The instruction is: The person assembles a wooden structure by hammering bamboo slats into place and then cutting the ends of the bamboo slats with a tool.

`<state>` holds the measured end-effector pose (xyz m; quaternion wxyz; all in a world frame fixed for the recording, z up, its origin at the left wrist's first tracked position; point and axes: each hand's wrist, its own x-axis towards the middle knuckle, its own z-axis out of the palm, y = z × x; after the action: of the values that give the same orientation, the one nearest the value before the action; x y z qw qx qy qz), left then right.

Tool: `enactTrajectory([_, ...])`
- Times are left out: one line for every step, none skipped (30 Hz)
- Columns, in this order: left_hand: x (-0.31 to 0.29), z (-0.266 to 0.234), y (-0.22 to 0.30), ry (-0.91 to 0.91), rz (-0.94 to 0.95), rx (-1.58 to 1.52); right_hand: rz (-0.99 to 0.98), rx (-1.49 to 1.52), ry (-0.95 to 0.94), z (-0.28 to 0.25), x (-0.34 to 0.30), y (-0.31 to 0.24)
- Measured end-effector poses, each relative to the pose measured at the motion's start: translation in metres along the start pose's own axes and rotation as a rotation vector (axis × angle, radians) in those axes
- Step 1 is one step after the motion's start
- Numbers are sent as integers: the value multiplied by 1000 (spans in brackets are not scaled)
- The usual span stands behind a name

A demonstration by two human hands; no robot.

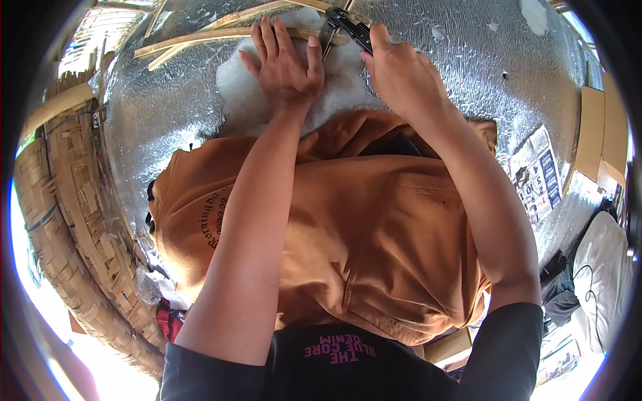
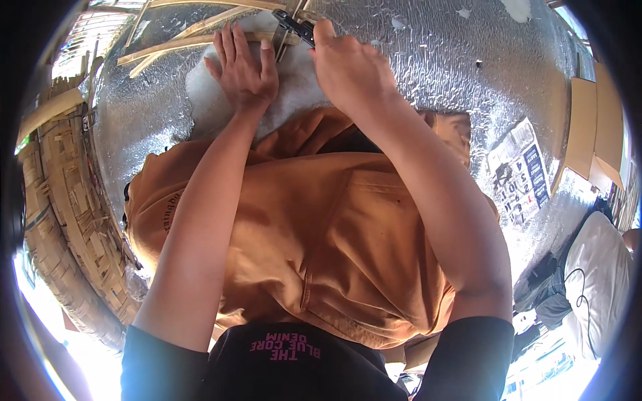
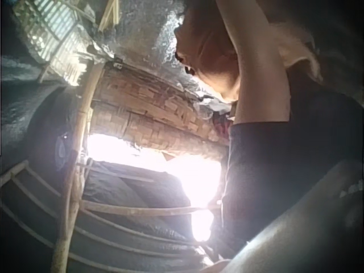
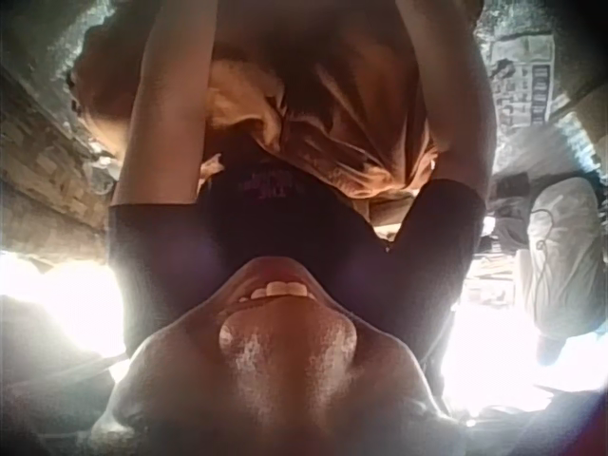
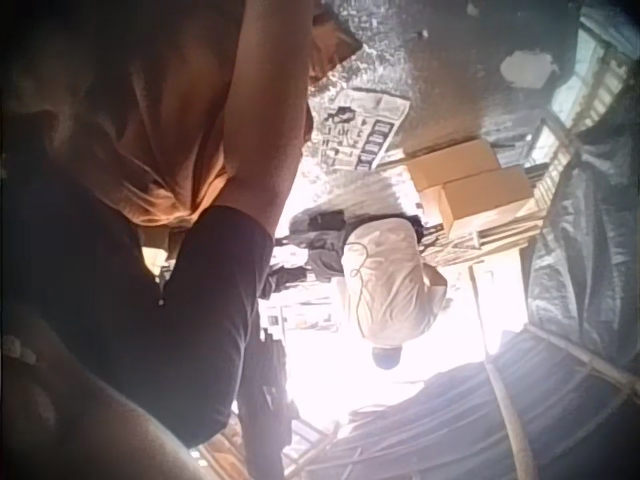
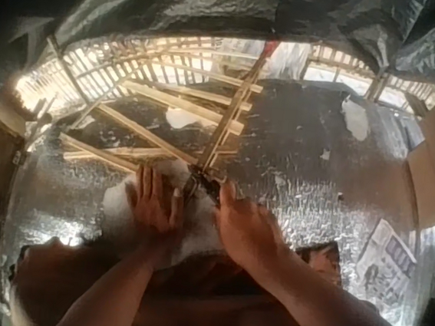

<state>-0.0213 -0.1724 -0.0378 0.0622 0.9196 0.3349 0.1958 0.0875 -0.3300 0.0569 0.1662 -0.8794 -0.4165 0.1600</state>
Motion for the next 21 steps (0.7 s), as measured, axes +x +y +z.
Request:
enactTrajectory([1, 0, 0, -7, 0, 6, -5, 5, 19, -1, 0, 1])
enactTrajectory([0, 0, 0, -7, -4, 10, -11, 11, 32, 0, -1, 0])
enactTrajectory([1, 0, -1, -13, 0, 17, -14, 13, 29, -2, 0, 0])
enactTrajectory([2, 0, -1, -19, 5, 24, -13, 59, 70, -5, 2, 0])
enactTrajectory([1, -1, -3, -25, 1, 32, -10, 110, 107, -7, 4, -3])
enactTrajectory([1, -2, -5, -29, -2, 31, -15, 120, 99, -16, 4, -10])
enactTrajectory([-1, -4, -8, -34, -5, 32, 20, 226, 133, -27, 2, -19])
enactTrajectory([-1, -2, -4, -35, -1, 32, -75, 281, 287, -20, 0, -12])
enactTrajectory([0, 0, -1, -28, 6, 15, -181, 318, 434, -12, 0, -7])
enactTrajectory([0, 0, 1, -21, 12, -3, -179, 318, 438, -2, 1, 2])
enactTrajectory([0, 0, -2, -20, 13, -1, -127, 136, 275, 5, 3, 8])
enactTrajectory([-1, 0, 0, -31, 17, 4, -70, -55, 114, 10, 3, 13])
enactTrajectory([0, 1, 1, -42, 21, 7, -53, 30, 96, 17, 1, 17])
enactTrajectory([0, 0, -1, -41, 18, 10, -57, 31, 95, 14, 2, 12])
enactTrajectory([0, -1, -3, -39, 15, 26, -56, 63, 111, 10, 4, 7])
enactTrajectory([0, -2, -5, -36, 12, 42, -55, 95, 126, 4, 5, 2])
enactTrajectory([0, -2, -5, -39, 9, 47, -65, 101, 157, -7, 6, -3])
enactTrajectory([1, 0, -4, -28, 20, 64, -68, 106, 152, -10, 5, -5])
enactTrajectory([0, 0, -4, -24, 23, 75, -120, 218, 242, -11, 3, -6])
enactTrajectory([1, 1, -1, -16, 29, 80, -170, 322, 335, -13, 1, -6])
enactTrajectory([1, 1, 0, -14, 30, 70, -203, 345, 385, -14, -1, -7])
